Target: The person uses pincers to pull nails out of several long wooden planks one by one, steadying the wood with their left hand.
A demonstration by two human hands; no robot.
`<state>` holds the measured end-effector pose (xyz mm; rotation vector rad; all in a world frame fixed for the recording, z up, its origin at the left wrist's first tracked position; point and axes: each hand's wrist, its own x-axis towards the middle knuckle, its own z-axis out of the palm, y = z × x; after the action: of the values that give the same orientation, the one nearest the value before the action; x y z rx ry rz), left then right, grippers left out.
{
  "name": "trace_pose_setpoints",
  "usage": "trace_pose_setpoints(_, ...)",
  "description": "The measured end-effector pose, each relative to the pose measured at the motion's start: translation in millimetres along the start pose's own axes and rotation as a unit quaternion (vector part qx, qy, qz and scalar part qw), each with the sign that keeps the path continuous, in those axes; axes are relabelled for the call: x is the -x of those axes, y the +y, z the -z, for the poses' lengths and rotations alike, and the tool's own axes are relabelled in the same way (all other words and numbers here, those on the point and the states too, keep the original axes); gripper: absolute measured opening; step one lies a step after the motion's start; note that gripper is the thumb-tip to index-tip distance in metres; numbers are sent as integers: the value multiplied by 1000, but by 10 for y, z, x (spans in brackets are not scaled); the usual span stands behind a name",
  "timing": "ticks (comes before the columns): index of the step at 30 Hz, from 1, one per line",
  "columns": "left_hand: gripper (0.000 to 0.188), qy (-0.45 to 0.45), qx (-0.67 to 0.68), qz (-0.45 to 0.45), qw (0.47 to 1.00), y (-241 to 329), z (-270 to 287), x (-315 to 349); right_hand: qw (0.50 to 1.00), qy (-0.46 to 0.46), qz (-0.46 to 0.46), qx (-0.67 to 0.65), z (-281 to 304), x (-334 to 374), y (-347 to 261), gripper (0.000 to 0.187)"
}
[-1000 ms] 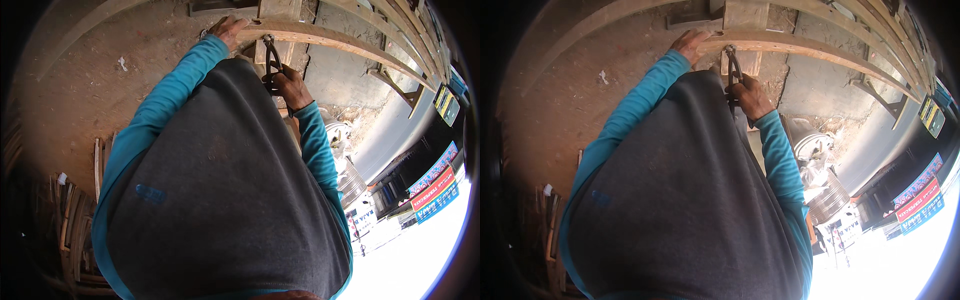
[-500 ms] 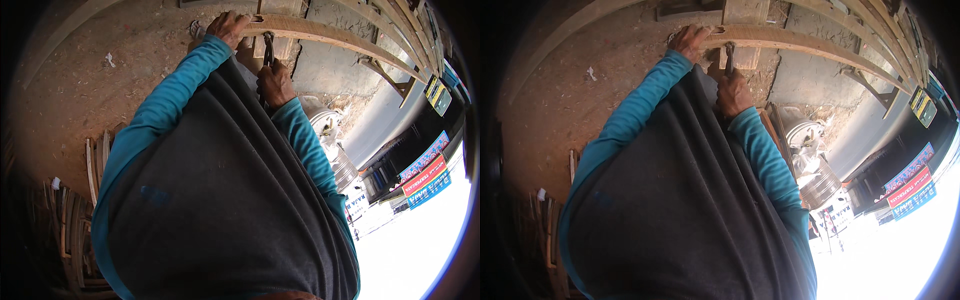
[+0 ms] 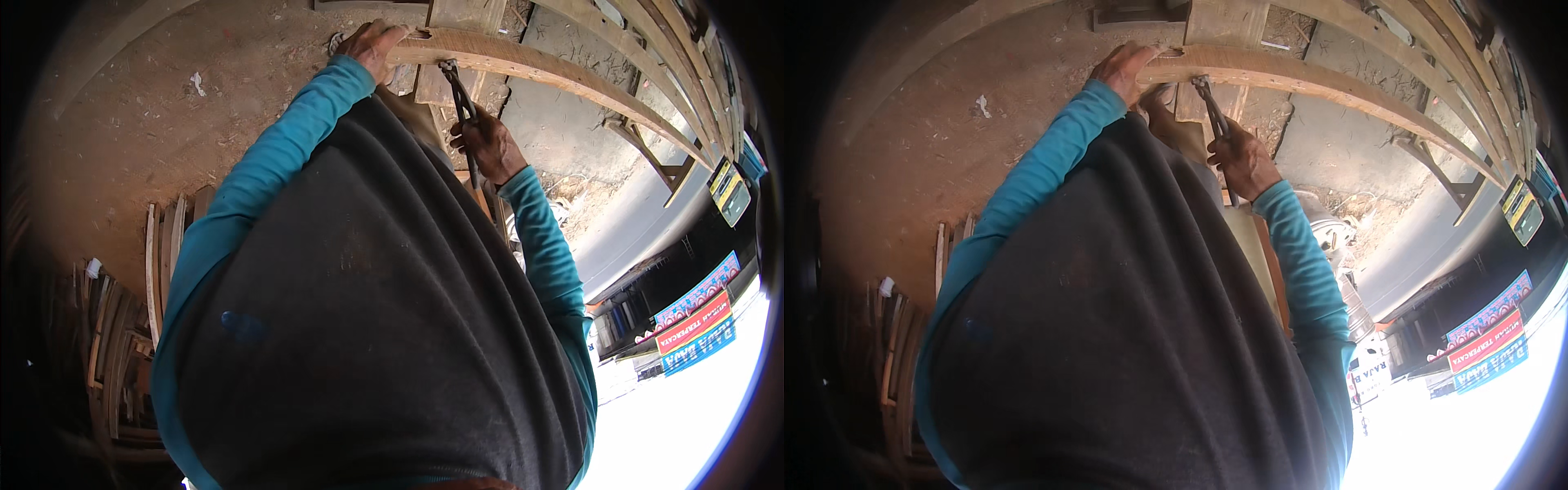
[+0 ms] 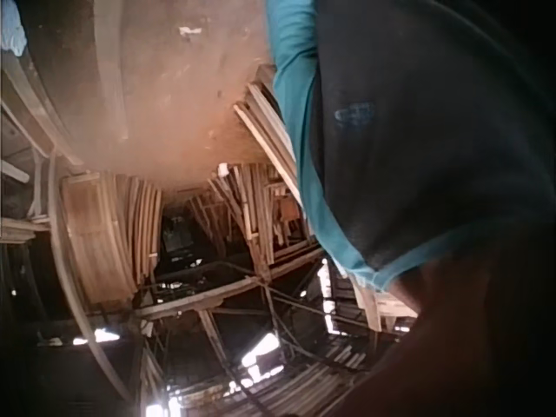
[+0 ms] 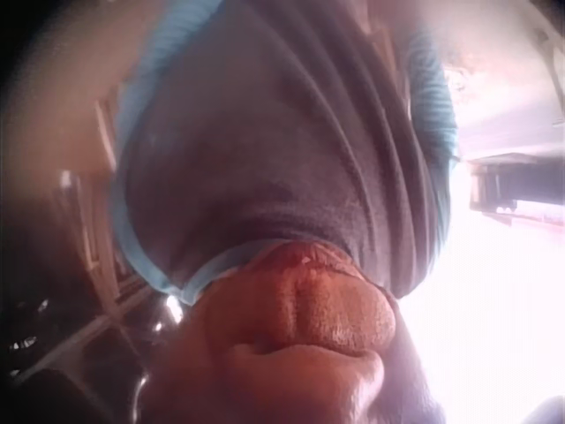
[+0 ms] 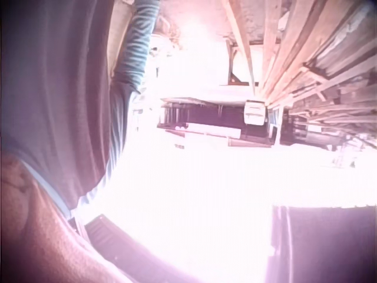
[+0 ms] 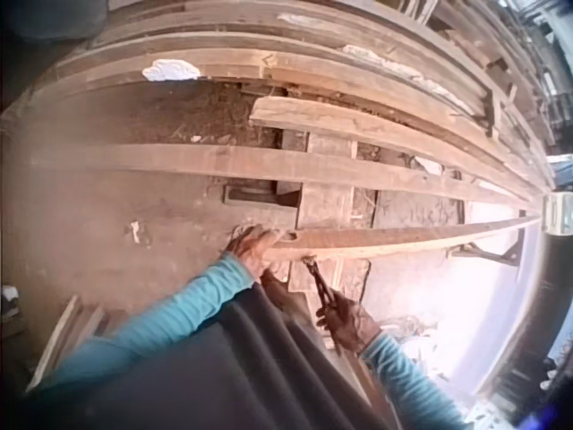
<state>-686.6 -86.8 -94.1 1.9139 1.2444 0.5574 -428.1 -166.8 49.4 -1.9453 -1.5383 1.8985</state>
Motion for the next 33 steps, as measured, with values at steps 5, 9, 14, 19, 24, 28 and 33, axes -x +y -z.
trace_pose_setpoints(5, 69, -23, -28, 38, 999, -35, 4, -13, 978, 2, -75, -193, -131, 29, -360, 34)
trace_pose_setpoints(9, 63, -23, 14, 60, 998, -286, -185, -70, 986, -36, -37, -156, -216, -69, -422, 42)
trace_pose_setpoints(14, 63, -109, 16, 84, 990, -139, -34, -114, 940, -87, -108, -312, -295, -140, -614, 49)
trace_pose_setpoints(19, 69, -10, -4, -7, 1000, -87, -18, 34, 875, -94, -153, -449, -439, -142, -705, 47)
trace_pose_setpoints(24, 72, -64, -3, -28, 998, -113, 1, -38, 799, -109, -138, -575, -684, -105, -727, 48)
trace_pose_setpoints(28, 73, -46, -5, -42, 998, -166, -15, 21, 760, -105, -112, -632, -793, -130, -652, 46)
trace_pose_setpoints(33, 73, -42, 25, -50, 998, -212, -37, 16, 750, -71, -144, -641, -782, -139, -743, 44)
